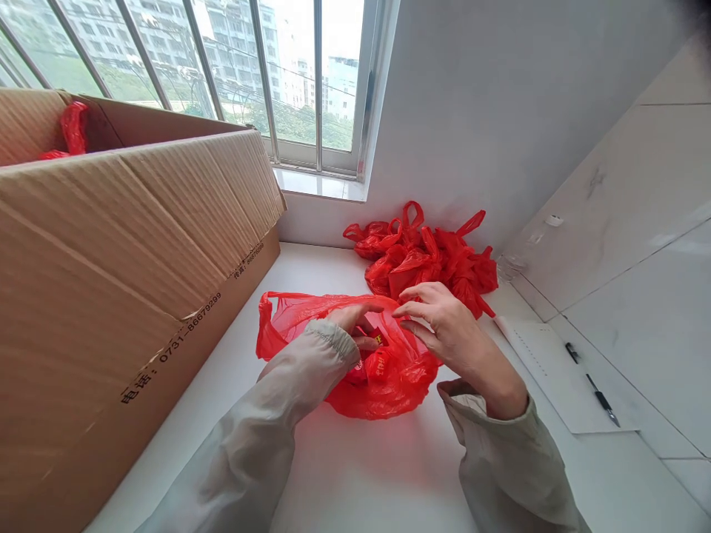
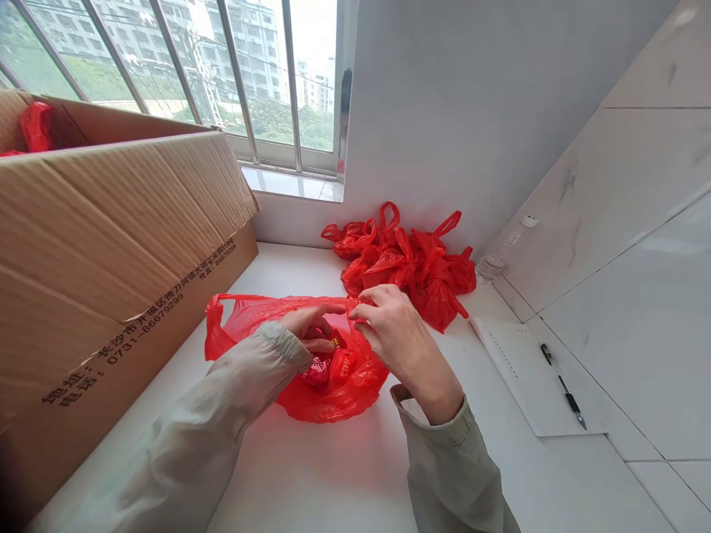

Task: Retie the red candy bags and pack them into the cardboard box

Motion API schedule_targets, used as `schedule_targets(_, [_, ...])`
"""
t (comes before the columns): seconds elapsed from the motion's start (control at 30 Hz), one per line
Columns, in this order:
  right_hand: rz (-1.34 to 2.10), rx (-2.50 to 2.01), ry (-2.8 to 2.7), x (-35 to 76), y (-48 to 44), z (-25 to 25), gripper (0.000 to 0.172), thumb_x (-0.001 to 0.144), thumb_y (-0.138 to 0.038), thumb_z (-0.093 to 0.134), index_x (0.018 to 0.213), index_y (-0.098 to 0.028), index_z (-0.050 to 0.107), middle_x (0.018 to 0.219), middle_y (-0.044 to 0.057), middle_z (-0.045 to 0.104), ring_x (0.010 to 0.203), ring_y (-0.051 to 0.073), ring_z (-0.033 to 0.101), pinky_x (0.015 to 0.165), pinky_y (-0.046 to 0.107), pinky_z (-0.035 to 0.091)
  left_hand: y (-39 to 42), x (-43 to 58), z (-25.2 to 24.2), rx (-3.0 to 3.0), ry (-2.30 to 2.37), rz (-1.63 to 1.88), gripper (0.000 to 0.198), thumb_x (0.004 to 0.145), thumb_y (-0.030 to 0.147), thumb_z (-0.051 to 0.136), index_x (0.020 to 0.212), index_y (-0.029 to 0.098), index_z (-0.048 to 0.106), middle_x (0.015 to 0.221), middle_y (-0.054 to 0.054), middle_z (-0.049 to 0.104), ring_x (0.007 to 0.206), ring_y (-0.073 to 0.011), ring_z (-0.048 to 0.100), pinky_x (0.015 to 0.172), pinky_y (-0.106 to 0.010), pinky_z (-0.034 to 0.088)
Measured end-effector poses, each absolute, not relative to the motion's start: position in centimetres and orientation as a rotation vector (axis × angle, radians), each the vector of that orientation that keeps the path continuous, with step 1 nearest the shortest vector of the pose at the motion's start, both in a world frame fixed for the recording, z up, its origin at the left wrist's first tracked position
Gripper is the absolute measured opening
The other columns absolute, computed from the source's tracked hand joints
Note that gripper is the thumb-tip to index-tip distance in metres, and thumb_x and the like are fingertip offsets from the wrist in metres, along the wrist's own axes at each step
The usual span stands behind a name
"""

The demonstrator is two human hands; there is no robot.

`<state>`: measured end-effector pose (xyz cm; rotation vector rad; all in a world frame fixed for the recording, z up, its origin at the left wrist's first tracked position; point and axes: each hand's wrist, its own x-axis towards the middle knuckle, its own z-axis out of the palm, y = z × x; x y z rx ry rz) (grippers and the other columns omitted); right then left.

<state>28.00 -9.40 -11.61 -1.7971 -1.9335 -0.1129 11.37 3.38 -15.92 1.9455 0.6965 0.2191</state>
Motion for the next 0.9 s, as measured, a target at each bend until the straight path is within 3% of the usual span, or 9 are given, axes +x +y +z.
schedule_targets(0.17, [-0.352,-1.721,-1.904,25.7,-9.5,-11.0,0.026,0.095,-0.01,0.052,0.089,-0.021,0.075,0.097,0.01,0.066,0.094,0.024,0.052,0.078,0.037,0.053,1.8,10.1,-14.7,1.896,0.661,0.315,0.05,0.08,0.029,0.064,0.129,0.029,0.055,0.094,-0.002,0.067,0.088,-0.0236,0.065,0.077,-0.034,0.055])
schedule_targets(0.27, [-0.19,-1.73,-1.999,24.9,-9.5,-11.0,0.024,0.097,-0.012,0.05,0.1,-0.019,0.073,0.097,0.009,0.068,0.092,0.023,0.052,0.075,0.035,0.052,1.2,9.7,-14.2,1.818,0.552,0.396,0.046,0.086,0.028,0.056,0.131,0.028,0.052,0.098,-0.003,0.067,0.089,-0.0216,0.065,0.076,-0.032,0.054])
schedule_targets(0.33, [-0.066,-1.778,-2.034,24.8,-9.3,-11.2,0.024,0.099,-0.014,0.048,0.104,-0.018,0.071,0.097,0.007,0.069,0.091,0.023,0.053,0.074,0.035,0.05,1.3,9.9,-13.9,1.81,0.484,0.382,0.051,0.083,0.025,0.059,0.134,0.024,0.05,0.089,-0.002,0.067,0.081,-0.0194,0.064,0.072,-0.031,0.054])
schedule_targets(0.43, [0.1,-1.877,-2.018,25.0,-9.1,-11.2,0.025,0.101,-0.016,0.046,0.089,-0.018,0.068,0.084,0.005,0.067,0.081,0.02,0.053,0.069,0.033,0.045,1.7,10.2,-13.7,1.814,0.475,0.33,0.061,0.076,0.021,0.067,0.134,0.021,0.049,0.075,0.002,0.065,0.066,-0.0167,0.061,0.061,-0.029,0.051])
schedule_targets(0.5, [0.172,-1.933,-1.943,25.3,-9.1,-11.1,0.023,0.099,-0.019,0.051,0.081,-0.019,0.065,0.077,0.003,0.065,0.076,0.018,0.053,0.066,0.032,0.043,1.9,10.2,-13.7,1.756,0.515,0.361,0.058,0.077,0.024,0.069,0.132,0.023,0.052,0.078,0.002,0.068,0.068,-0.0173,0.063,0.06,-0.029,0.051])
schedule_targets(0.6, [0.219,-1.955,-1.83,25.9,-9.2,-10.9,0.017,0.096,-0.023,0.058,0.081,-0.02,0.066,0.077,0.002,0.065,0.076,0.018,0.056,0.067,0.031,0.041,2.5,10.1,-14.0,1.691,0.52,0.383,0.042,0.08,0.038,0.072,0.116,0.019,0.063,0.085,-0.004,0.073,0.076,-0.0202,0.068,0.064,-0.03,0.052])
schedule_targets(0.7, [0.213,-1.961,-1.788,26.4,-9.2,-11.0,0.016,0.095,-0.026,0.06,0.083,-0.021,0.069,0.078,0.002,0.066,0.076,0.018,0.057,0.069,0.03,0.04,3.5,10.1,-14.5,1.689,0.491,0.307,0.042,0.075,0.05,0.076,0.093,0.013,0.07,0.078,-0.007,0.073,0.072,-0.0211,0.068,0.064,-0.031,0.053])
schedule_targets(0.8, [0.209,-1.957,-1.761,26.4,-9.2,-11.1,0.015,0.095,-0.025,0.06,0.083,-0.021,0.069,0.079,0.002,0.066,0.075,0.017,0.058,0.069,0.029,0.039,4.3,10.4,-15.1,1.634,0.483,0.292,0.046,0.062,0.049,0.086,0.086,0.014,0.069,0.076,-0.006,0.074,0.073,-0.0217,0.071,0.068,-0.032,0.055])
schedule_targets(0.9, [0.223,-1.927,-1.758,26.2,-9.1,-11.1,0.015,0.094,-0.022,0.06,0.082,-0.021,0.069,0.078,0.001,0.067,0.076,0.017,0.058,0.069,0.028,0.038,4.4,10.6,-15.5,1.587,0.502,0.316,0.044,0.057,0.046,0.089,0.08,0.015,0.067,0.072,-0.004,0.075,0.07,-0.02,0.071,0.067,-0.03,0.055])
